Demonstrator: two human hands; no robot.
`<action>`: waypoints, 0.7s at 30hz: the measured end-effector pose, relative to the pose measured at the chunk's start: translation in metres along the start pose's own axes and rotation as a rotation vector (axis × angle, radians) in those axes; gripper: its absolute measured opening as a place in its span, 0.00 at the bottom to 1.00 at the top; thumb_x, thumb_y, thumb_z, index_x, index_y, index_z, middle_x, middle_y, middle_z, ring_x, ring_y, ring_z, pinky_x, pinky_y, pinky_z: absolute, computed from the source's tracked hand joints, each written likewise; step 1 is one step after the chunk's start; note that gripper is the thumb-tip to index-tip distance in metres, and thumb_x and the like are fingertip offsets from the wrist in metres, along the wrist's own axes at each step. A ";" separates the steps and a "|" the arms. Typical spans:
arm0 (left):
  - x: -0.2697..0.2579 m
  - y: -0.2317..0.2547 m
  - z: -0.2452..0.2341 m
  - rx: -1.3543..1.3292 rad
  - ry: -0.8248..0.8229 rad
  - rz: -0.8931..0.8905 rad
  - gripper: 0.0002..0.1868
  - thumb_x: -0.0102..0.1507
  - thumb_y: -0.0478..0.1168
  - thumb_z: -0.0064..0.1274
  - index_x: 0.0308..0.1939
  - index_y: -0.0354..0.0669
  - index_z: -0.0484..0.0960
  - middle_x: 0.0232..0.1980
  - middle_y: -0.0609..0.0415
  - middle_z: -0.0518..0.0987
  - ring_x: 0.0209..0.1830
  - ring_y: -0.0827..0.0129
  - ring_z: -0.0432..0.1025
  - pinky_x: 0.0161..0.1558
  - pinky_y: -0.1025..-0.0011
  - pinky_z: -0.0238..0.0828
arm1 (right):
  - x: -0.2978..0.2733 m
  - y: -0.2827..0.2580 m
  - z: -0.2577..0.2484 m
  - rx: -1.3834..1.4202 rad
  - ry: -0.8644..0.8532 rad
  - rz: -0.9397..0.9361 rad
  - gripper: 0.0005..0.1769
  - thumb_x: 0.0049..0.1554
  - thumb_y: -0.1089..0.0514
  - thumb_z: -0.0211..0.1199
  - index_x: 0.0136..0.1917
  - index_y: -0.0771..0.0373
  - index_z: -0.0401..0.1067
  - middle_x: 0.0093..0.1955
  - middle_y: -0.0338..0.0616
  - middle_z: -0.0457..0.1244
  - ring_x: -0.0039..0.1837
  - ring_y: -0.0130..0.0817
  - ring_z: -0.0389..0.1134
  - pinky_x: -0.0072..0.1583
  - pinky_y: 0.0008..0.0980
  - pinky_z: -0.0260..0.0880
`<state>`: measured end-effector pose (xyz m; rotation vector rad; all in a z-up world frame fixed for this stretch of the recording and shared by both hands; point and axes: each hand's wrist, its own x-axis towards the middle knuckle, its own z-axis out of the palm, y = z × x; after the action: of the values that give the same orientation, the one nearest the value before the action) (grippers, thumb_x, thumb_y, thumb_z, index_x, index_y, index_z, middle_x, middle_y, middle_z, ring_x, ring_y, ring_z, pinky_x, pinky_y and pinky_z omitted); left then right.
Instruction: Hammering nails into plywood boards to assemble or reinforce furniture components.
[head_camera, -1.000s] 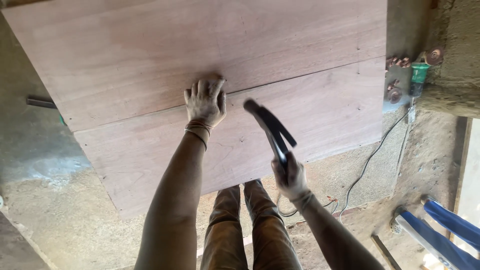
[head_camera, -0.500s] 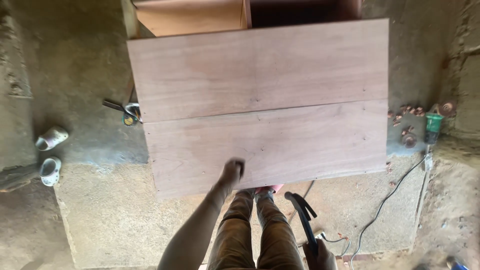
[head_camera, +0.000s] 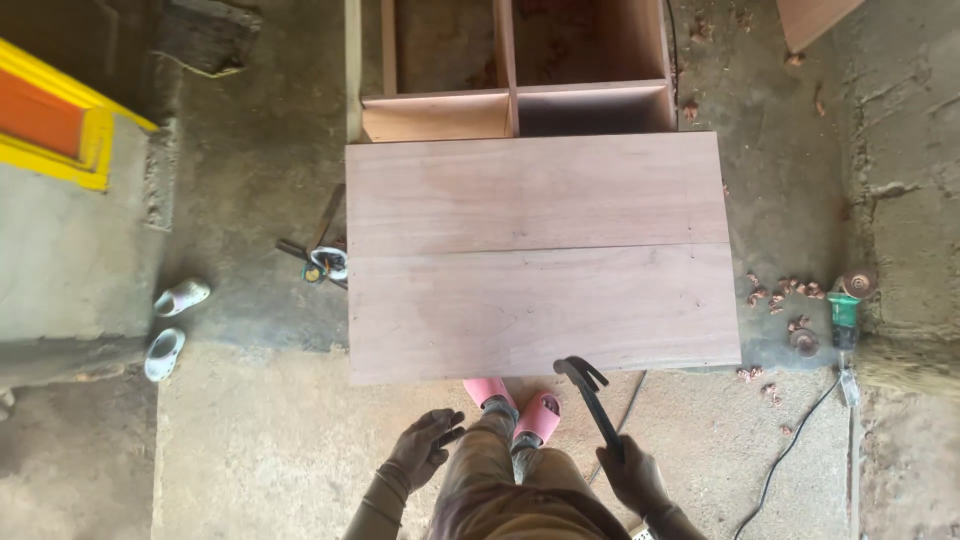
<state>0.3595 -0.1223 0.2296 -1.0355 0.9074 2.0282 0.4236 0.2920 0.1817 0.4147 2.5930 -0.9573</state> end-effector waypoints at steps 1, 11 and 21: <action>0.001 -0.014 -0.006 -0.007 0.002 0.012 0.19 0.65 0.38 0.50 0.60 0.40 0.76 0.56 0.54 0.85 0.46 0.71 0.81 0.24 0.79 0.58 | 0.004 0.006 -0.004 -0.001 -0.003 -0.013 0.17 0.53 0.45 0.67 0.42 0.60 0.68 0.30 0.56 0.67 0.36 0.60 0.71 0.38 0.53 0.69; -0.106 -0.065 0.039 0.507 -0.254 0.268 0.11 0.61 0.38 0.62 0.45 0.36 0.82 0.40 0.52 0.85 0.40 0.68 0.79 0.47 0.70 0.81 | -0.034 0.084 -0.003 -0.147 -0.134 0.091 0.21 0.57 0.40 0.63 0.46 0.62 0.73 0.32 0.50 0.70 0.35 0.45 0.73 0.40 0.44 0.76; -0.182 -0.004 -0.023 1.360 -0.398 0.281 0.11 0.65 0.40 0.57 0.50 0.43 0.87 0.47 0.53 0.87 0.47 0.73 0.79 0.55 0.73 0.76 | -0.080 0.138 0.051 -0.270 -0.074 0.343 0.25 0.58 0.38 0.62 0.51 0.62 0.76 0.41 0.54 0.73 0.45 0.46 0.76 0.52 0.46 0.77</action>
<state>0.4545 -0.1844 0.3743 0.2432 1.8066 1.1871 0.5593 0.3467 0.1007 0.7050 2.4291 -0.4907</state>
